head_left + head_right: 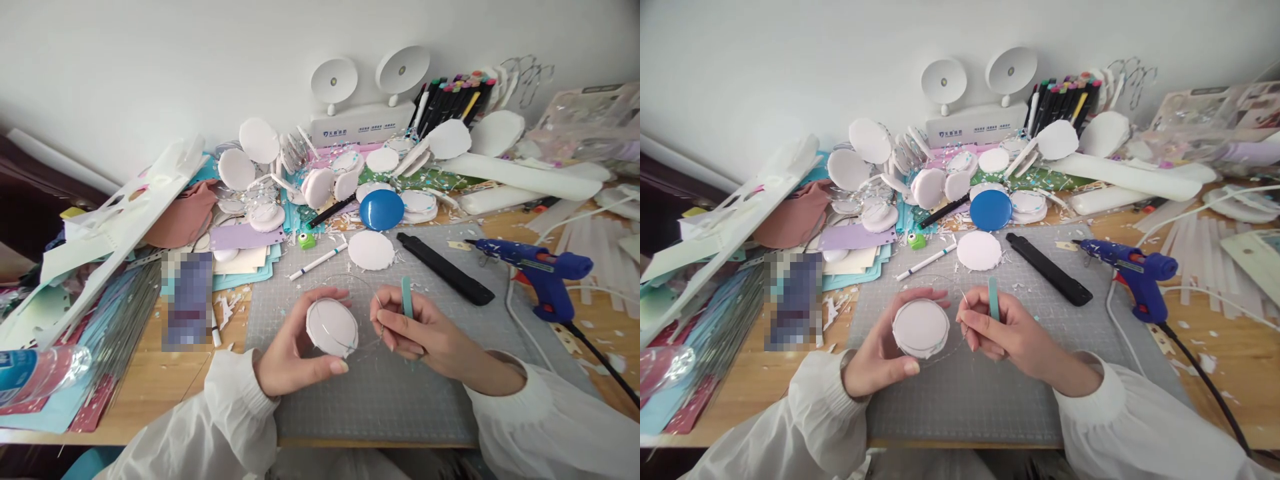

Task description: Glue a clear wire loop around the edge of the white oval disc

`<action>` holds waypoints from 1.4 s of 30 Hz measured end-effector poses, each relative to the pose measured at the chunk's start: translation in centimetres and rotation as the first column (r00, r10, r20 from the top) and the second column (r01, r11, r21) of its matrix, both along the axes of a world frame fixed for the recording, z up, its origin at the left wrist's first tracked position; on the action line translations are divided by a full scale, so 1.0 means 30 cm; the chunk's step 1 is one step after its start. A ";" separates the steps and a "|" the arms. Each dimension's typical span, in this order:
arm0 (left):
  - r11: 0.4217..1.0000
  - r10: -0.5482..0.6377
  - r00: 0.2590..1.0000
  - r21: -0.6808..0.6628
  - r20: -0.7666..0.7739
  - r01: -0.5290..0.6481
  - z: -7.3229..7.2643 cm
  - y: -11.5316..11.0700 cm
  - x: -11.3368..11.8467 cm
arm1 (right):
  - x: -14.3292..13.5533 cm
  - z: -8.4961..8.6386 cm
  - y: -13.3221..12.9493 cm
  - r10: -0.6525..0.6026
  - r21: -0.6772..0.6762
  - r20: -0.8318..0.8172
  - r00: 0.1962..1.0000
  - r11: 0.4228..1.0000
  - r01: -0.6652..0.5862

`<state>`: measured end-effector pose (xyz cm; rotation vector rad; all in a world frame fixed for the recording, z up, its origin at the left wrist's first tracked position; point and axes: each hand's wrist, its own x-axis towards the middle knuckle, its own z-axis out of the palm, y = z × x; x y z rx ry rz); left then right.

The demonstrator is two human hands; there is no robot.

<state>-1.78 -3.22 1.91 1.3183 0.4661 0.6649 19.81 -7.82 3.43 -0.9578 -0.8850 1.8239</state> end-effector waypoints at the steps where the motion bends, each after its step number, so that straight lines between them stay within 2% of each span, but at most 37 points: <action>1: 1.000 -0.017 1.000 -0.011 -0.011 0.017 0.006 -0.003 0.000 | -0.002 -0.001 -0.002 0.005 0.003 0.015 1.000 1.000 -0.005; 5: 0.999 -0.054 0.997 -0.007 -0.054 0.054 0.024 -0.006 -0.006 | -0.004 -0.011 -0.013 -0.015 0.008 0.100 0.995 1.000 0.014; 10: 0.989 -0.113 0.988 0.085 -0.105 0.122 0.021 -0.008 -0.012 | -0.003 -0.020 -0.018 0.001 0.054 0.197 0.980 0.998 -0.012; 16: 0.983 -0.139 0.989 0.117 -0.043 0.143 0.013 -0.009 -0.003 | -0.008 -0.015 -0.013 0.036 0.100 0.289 0.957 0.993 -0.067; 20: 0.984 -0.076 0.997 0.163 -0.029 0.079 0.008 -0.005 -0.001 | -0.015 -0.015 -0.010 0.003 0.083 0.280 0.960 0.996 -0.027; 24: 0.973 0.096 0.995 0.216 -0.039 -0.086 -0.001 -0.009 -0.002 | -0.014 -0.023 -0.009 -0.179 0.100 0.256 0.950 0.982 0.159; 26: 0.935 0.228 0.970 0.296 -0.080 -0.195 -0.006 -0.011 -0.003 | -0.012 -0.024 -0.011 -0.219 0.139 0.289 0.932 0.973 0.185; 29: 0.836 0.400 0.901 0.470 -0.168 -0.283 -0.013 -0.012 -0.005 | -0.019 -0.019 -0.015 -0.126 0.193 0.377 0.918 0.980 0.055; 31: 0.774 0.440 0.879 0.574 -0.184 -0.267 -0.016 -0.012 -0.005 | -0.029 -0.015 -0.017 -0.082 0.204 0.446 0.891 0.979 -0.012; 34: 0.701 0.439 0.885 0.676 -0.154 -0.230 -0.016 -0.010 -0.002 | -0.038 -0.016 -0.017 -0.088 0.187 0.510 0.856 0.982 -0.011; 39: 0.661 0.497 0.856 0.701 -0.140 -0.269 -0.009 -0.008 0.003 | -0.033 -0.028 -0.013 -0.117 0.078 0.406 0.906 0.993 0.093; 42: 0.648 0.525 0.840 0.704 -0.138 -0.290 -0.007 -0.010 0.003 | -0.031 -0.033 -0.012 -0.065 0.019 0.366 0.929 0.998 0.062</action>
